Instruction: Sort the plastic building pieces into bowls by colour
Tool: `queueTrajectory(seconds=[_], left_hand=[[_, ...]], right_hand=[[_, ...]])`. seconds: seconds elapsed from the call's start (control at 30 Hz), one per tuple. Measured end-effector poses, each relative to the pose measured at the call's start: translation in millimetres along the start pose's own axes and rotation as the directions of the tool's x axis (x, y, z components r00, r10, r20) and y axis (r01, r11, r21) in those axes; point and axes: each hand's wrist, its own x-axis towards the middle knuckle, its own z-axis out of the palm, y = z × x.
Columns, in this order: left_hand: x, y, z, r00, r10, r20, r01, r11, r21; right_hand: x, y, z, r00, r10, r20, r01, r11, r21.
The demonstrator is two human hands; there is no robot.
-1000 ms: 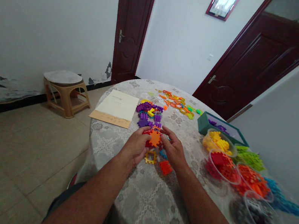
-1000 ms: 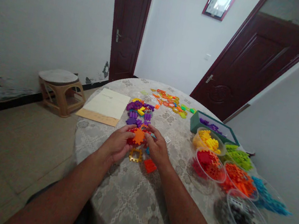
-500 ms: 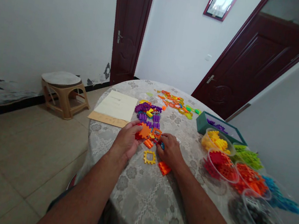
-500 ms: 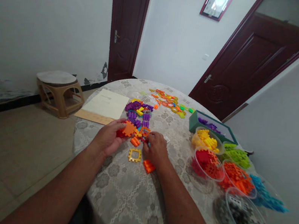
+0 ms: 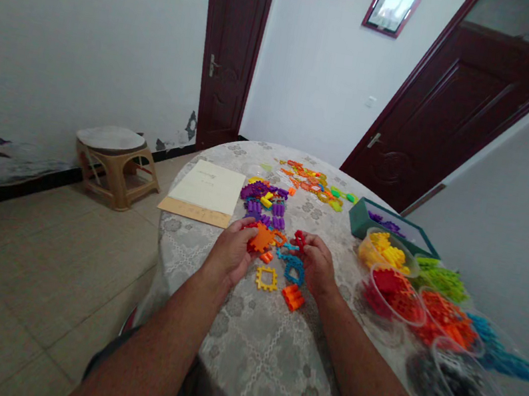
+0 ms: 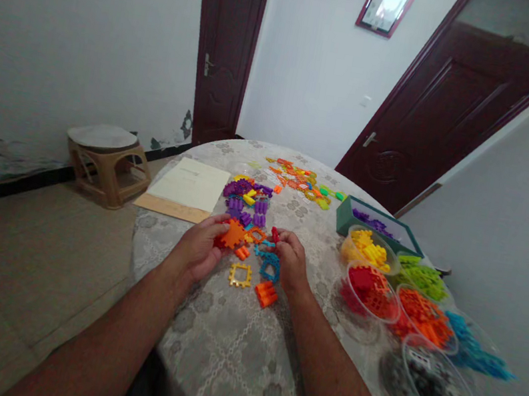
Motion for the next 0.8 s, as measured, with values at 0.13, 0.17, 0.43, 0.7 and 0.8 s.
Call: queueTrajectory(seconds=[0.13,0.17,0.43,0.7,0.8], left_hand=[[-1,-5,5,1.0,-0.016,-0.001,0.016,1.0,-0.019],[-1,-6,6,1.0,-0.014,0.006,0.014,0.999,-0.039],[-4,-12,11,0.999,0.007,0.039,-0.004,0.996,-0.086],[7,-32,8,0.982,0.185,0.034,-0.188,0.97,0.153],[14,-35,8,0.946,0.325,0.008,-0.308,0.889,0.34]], right_hand=[[-10,-16,9,0.993,-0.1,-0.056,0.108,0.983,0.149],[-13,-23,12,0.983,-0.179,-0.048,0.182,0.98,0.085],[-29,-46,29,0.875,-0.468,0.125,0.484,0.834,-0.266],[-23,-30,28,0.876,-0.444,0.19,0.483,0.805,-0.346],[-18,-21,22,0.898,-0.416,0.141,0.437,0.81,-0.39]])
